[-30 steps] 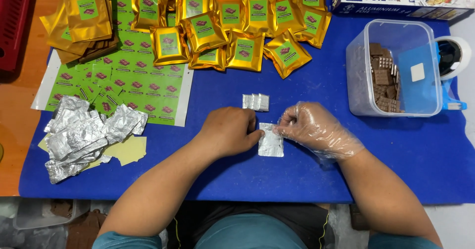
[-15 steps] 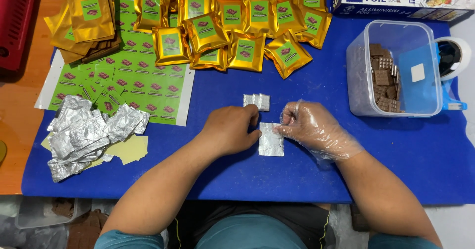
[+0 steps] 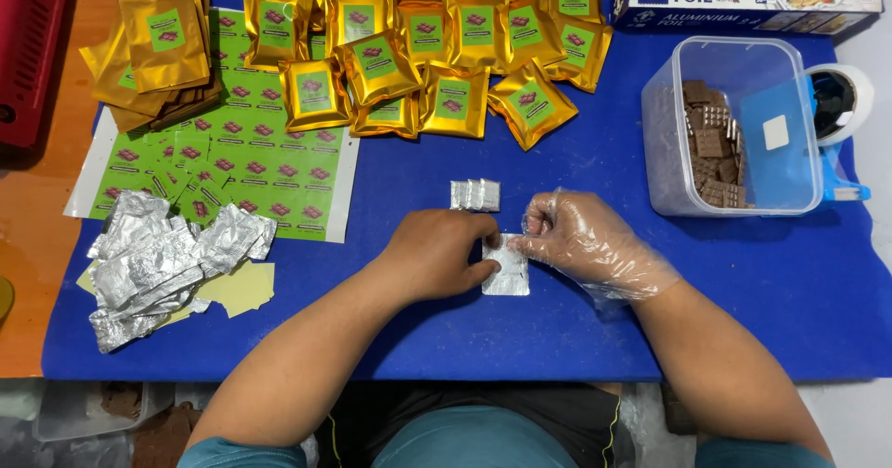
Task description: Wrapping small food bars in aluminum foil and placing them into gold-colored pouches at a packaging station.
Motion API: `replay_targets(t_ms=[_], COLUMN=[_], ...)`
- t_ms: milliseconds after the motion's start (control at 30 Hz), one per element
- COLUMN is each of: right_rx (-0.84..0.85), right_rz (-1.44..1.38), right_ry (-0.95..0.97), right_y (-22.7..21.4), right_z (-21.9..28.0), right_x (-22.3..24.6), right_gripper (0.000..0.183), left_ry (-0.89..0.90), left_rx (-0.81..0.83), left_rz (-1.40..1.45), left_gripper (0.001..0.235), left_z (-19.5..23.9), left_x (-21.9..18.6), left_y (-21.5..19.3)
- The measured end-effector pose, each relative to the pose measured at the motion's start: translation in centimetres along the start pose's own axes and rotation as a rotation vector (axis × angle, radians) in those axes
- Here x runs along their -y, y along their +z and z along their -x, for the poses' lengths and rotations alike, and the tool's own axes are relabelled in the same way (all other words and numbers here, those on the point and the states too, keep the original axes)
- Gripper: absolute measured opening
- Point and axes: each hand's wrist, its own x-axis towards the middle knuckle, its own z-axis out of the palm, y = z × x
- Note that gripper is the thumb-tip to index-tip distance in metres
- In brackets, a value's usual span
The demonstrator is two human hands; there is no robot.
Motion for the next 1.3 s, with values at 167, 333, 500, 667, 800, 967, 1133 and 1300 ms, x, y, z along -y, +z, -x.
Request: replay_targets(t_ms=[167,333,500,667,800,967,1133,1300], right_rx=[0.076,0.111,0.048,0.039,0.039,0.015,0.010,-0.052], right_rz=[0.078,0.123,0.084,0.086,0.060,0.039,0.113,-0.139], right_ry=[-0.014,-0.030,-0.041,-0.075,-0.051,-0.043,-0.045,-0.039], right_y=[-0.4,-0.5,-0.2,-0.3,-0.2,-0.2,0.0,-0.1], right_z=[0.4,0.2,-0.1,0.0,-0.5,-0.3,-0.6,0.4], right_x=[0.8,0.7,-0.3,-0.5,-1.1,-0.7,-1.4,-0.3], right_gripper=[0.019,0.018,0.020,0.021,0.022,0.023,0.025,0.025], left_ry=[-0.004,-0.008,-0.010,-0.018,-0.039,-0.038,-0.041,-0.054], left_rx=[0.002,0.002,0.031,0.059,0.083,0.087,0.069,0.085], left_rz=[-0.001,-0.009,-0.002,-0.022,-0.029,-0.024,-0.025,-0.019], left_gripper=[0.026,0.026,0.027,0.028,0.028,0.027,0.025,0.026], left_z=[0.0,-0.1,0.0,-0.1,-0.3,-0.4,-0.4,-0.4], left_x=[0.0,-0.1,-0.1,-0.1,-0.3,-0.3,-0.2,-0.2], left_y=[0.0,0.0,-0.2,-0.2,-0.2,-0.2,-0.1,-0.1])
